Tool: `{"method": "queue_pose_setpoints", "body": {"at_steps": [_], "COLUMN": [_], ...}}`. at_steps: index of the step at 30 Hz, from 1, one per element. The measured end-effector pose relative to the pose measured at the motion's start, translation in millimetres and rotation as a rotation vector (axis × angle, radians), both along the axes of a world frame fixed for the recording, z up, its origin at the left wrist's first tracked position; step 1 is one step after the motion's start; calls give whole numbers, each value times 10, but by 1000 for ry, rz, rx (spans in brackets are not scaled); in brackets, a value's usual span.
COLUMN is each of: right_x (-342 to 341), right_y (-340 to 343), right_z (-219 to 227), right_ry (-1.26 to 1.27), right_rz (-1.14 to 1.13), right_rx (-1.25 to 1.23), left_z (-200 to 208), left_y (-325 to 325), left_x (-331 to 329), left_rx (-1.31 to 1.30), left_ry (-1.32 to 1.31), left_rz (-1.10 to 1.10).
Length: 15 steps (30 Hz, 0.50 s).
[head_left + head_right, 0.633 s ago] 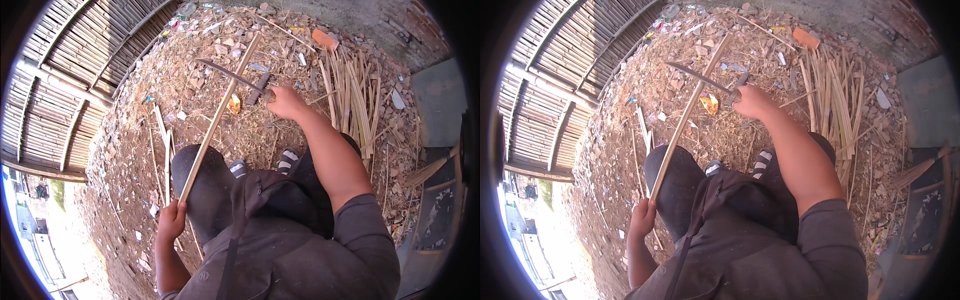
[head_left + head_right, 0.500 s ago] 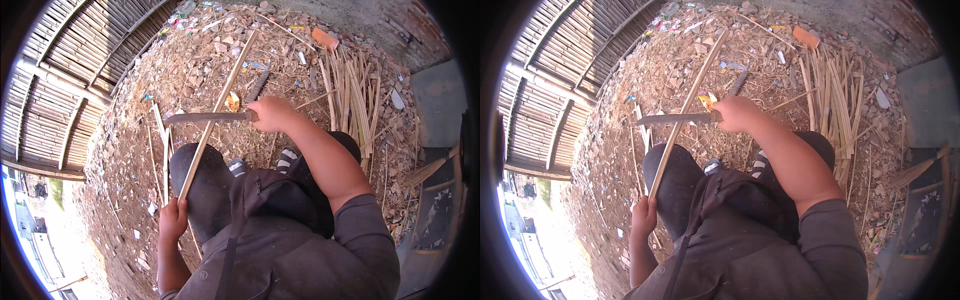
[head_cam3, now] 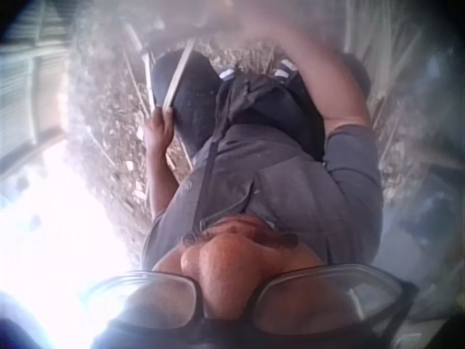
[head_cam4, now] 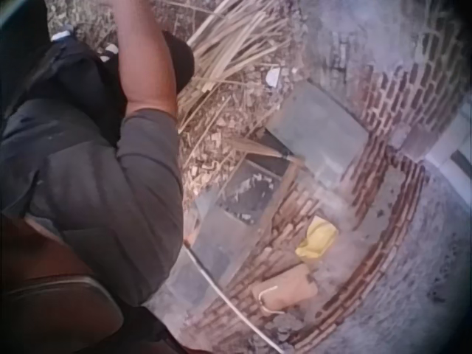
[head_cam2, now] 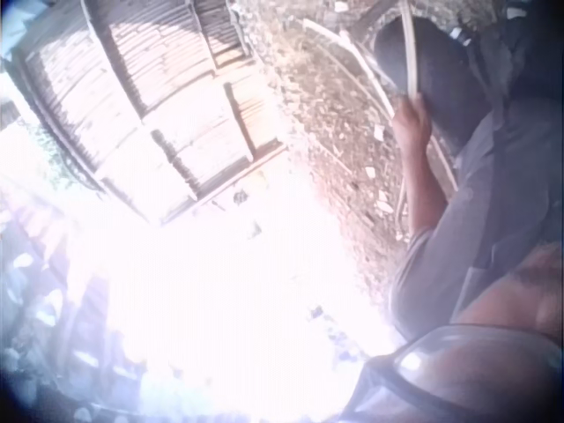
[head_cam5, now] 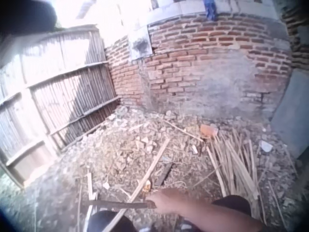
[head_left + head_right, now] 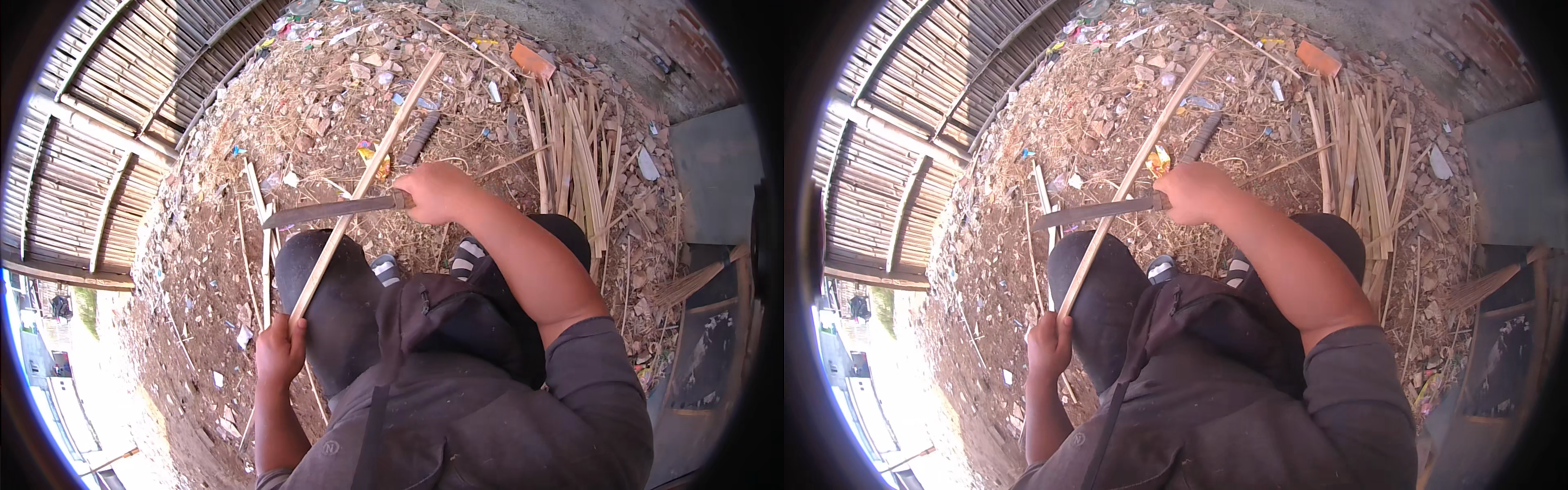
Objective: The person holds a bamboo strip and shaves along its surface using a knife.
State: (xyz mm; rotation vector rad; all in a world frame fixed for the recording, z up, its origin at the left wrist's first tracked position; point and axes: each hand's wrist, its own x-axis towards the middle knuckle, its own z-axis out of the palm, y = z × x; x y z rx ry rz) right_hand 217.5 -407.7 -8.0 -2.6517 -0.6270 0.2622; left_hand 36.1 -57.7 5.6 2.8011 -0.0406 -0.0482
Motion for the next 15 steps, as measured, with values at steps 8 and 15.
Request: {"method": "queue_pose_setpoints", "body": {"at_steps": [8,15], "right_x": [337,30], "right_y": [-402,-69], "right_z": [-382,-39], "right_ry": [95,-47], "right_rz": [-330,-48], "right_rx": [149,62], "left_z": [10,-47], "left_y": [6,40], "left_x": [84,-7], "left_rx": [26,-21], "left_ry": [50,14], "left_rz": [-30,-28]}}
